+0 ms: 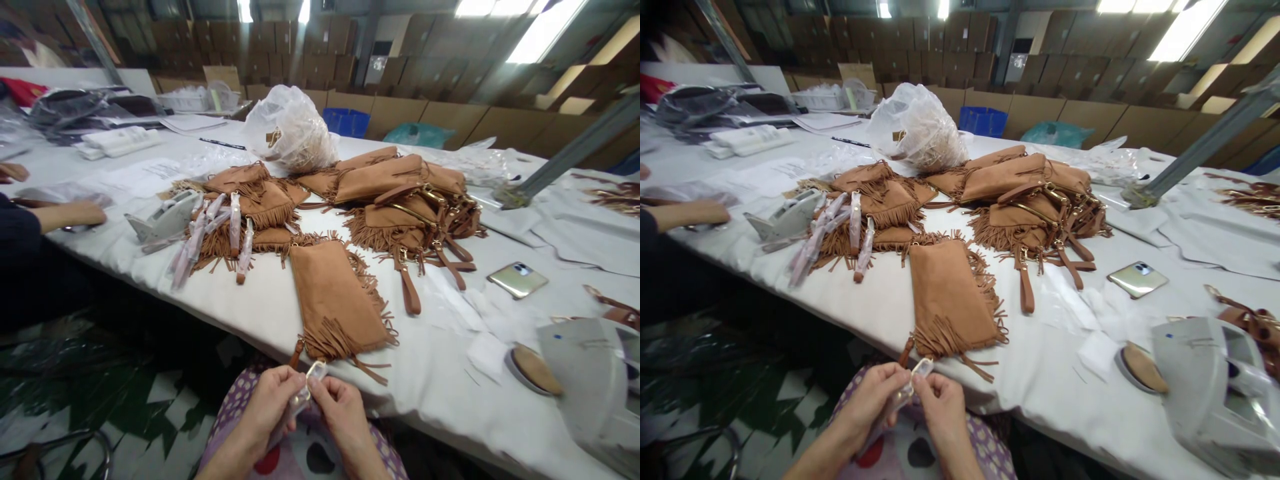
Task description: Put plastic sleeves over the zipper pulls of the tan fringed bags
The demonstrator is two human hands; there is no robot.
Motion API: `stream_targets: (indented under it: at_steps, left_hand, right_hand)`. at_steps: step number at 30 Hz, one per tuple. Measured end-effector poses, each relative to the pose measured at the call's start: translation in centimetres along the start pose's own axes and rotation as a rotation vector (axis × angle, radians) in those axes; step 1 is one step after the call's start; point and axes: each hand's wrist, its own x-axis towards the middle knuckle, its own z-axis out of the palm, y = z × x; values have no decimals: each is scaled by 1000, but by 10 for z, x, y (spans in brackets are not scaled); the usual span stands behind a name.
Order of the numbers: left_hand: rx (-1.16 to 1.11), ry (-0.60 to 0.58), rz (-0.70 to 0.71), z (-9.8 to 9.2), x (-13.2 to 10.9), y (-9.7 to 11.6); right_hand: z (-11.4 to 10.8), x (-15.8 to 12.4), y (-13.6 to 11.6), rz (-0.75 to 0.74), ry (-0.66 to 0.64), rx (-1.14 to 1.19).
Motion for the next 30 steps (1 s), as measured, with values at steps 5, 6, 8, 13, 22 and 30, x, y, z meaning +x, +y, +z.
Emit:
stream_targets:
  at_steps: [5,6,8,13,22,30]
  left_hand:
    - [47,59,99,3,-3,-1]
    - [124,83,163,3,-5,-2]
    - [250,103,247,4,-8,-1]
    - [204,-6,136,-1,-8,6]
    - [2,-79,58,2,-3,7]
    - [358,122,294,8,-12,0]
  right_hand:
    - [-1,2,5,-6,7,20]
    - [-1,3,6,-13,14,16]
    - [-1,4,8,-24,12,12]
    - [-6,1,8,-31,-105,47]
    - [-14,-6,8,21,-217,193]
    - [-30,-17,14,150,132,209]
